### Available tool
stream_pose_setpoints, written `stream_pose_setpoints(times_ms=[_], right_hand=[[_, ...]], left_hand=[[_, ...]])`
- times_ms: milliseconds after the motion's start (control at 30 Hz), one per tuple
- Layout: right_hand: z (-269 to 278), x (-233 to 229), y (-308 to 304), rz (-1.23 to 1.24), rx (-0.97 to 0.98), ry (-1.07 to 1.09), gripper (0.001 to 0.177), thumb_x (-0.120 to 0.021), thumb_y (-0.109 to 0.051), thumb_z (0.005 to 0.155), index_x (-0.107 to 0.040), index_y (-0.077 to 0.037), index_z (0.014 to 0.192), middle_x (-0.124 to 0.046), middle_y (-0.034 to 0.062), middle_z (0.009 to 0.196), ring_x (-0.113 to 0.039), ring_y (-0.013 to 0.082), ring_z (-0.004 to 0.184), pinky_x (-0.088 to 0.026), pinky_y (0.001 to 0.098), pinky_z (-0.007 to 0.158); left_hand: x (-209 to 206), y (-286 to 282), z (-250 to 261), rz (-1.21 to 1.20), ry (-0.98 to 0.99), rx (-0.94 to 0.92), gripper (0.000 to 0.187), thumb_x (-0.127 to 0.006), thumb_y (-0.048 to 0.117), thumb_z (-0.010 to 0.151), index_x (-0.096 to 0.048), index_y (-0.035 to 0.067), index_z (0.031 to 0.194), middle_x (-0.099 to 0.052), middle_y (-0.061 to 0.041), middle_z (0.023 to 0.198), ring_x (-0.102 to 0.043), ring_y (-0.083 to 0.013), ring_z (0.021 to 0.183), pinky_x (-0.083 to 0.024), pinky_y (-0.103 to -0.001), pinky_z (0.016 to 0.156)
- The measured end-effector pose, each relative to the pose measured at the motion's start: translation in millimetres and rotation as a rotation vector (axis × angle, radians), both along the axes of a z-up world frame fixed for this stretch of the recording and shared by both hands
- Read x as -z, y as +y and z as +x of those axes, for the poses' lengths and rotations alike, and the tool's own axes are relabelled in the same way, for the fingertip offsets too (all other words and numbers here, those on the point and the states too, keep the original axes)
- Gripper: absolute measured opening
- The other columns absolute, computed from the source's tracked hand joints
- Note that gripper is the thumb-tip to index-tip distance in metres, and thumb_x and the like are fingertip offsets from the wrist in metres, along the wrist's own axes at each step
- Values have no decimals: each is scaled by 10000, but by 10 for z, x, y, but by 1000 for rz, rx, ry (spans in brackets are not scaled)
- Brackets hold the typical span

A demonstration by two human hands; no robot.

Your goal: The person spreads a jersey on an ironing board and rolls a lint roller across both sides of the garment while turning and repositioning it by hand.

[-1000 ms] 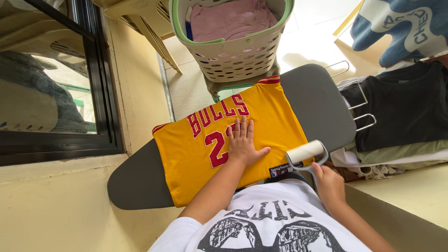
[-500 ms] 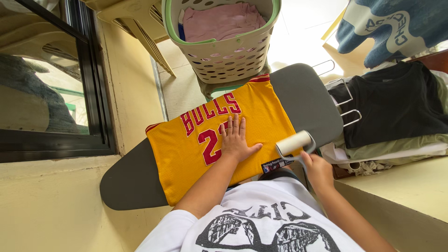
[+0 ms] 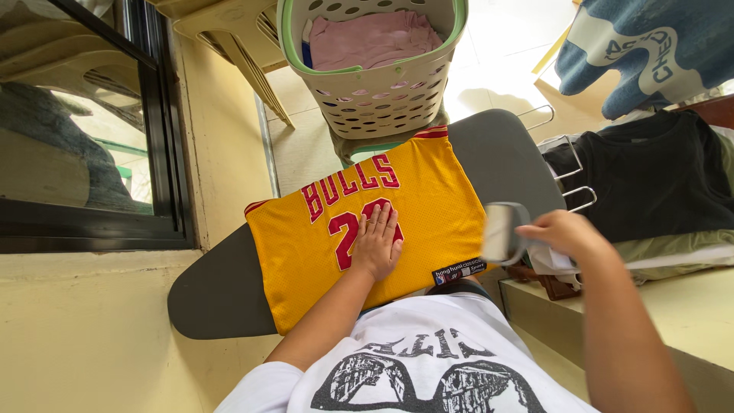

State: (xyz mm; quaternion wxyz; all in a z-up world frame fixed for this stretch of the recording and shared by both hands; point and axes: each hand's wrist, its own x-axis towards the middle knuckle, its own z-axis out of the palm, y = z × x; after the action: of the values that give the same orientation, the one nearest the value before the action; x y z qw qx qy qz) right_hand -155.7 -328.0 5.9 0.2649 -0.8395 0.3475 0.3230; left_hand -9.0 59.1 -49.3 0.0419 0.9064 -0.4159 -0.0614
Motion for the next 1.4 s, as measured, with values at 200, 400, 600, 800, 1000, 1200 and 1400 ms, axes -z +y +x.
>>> stream_pose_setpoints(times_ms=[200, 400, 600, 800, 1000, 1200, 1400], right_hand=[[833, 434, 1444, 136, -518, -18, 433, -670, -576, 891, -811, -195, 1042, -770, 87, 999, -730, 278, 962, -550, 426, 880], [679, 571, 95, 109, -356, 111, 494, -815, -554, 777, -859, -127, 1022, -812, 102, 1002, -757, 256, 937, -568, 401, 883], [711, 427, 1012, 124, -358, 12, 457, -752, -556, 829, -838, -165, 1050, -803, 98, 989, -740, 261, 912, -553, 399, 861], [676, 581, 531, 113, -360, 107, 510, -756, -579, 810, -844, -160, 1087, -810, 85, 1009, -741, 239, 946, -564, 408, 878], [742, -43, -471, -96, -226, 106, 524, -689, -615, 882, -841, -138, 1037, -789, 90, 1002, -775, 255, 957, -590, 431, 877], [1464, 200, 1314, -42, -554, -19, 471, -614, -627, 926, -822, -229, 1067, -789, 43, 1006, -727, 257, 998, -518, 438, 939], [1378, 507, 48, 57, -355, -31, 501, -775, -543, 814, -826, -141, 1108, -807, 97, 1063, -759, 259, 1006, -550, 428, 944]], left_hand=[[29, 72, 10, -216, 172, -61, 699, -368, 339, 959, -305, 59, 1597, -261, -136, 1683, -203, -300, 1574, -102, -491, 1285], [5, 24, -2, -160, 184, -78, 689, -355, 422, 985, -327, 56, 1569, -281, -146, 1657, -209, -301, 1542, -93, -493, 1248], [-32, 14, 0, -100, 165, -67, 751, -305, 582, 1018, -338, 72, 1568, -269, -132, 1660, -192, -301, 1549, -92, -493, 1253], [-79, -23, -14, -171, 171, -81, 757, -318, 577, 1041, -325, 63, 1597, -253, -134, 1694, -191, -309, 1577, -93, -509, 1279], [-451, -190, 27, 273, 269, -109, 1311, -583, 847, 728, -45, 55, 1623, 23, -170, 1702, 70, -317, 1569, 53, -529, 1234], [-597, -229, 38, 302, 355, -158, 1435, -606, 898, 654, 2, 21, 1614, 69, -163, 1712, 115, -292, 1572, 70, -504, 1247], [-449, -182, 32, 239, 274, -146, 1419, -604, 894, 673, -31, -8, 1607, 54, -195, 1702, 106, -312, 1570, 51, -496, 1248]])
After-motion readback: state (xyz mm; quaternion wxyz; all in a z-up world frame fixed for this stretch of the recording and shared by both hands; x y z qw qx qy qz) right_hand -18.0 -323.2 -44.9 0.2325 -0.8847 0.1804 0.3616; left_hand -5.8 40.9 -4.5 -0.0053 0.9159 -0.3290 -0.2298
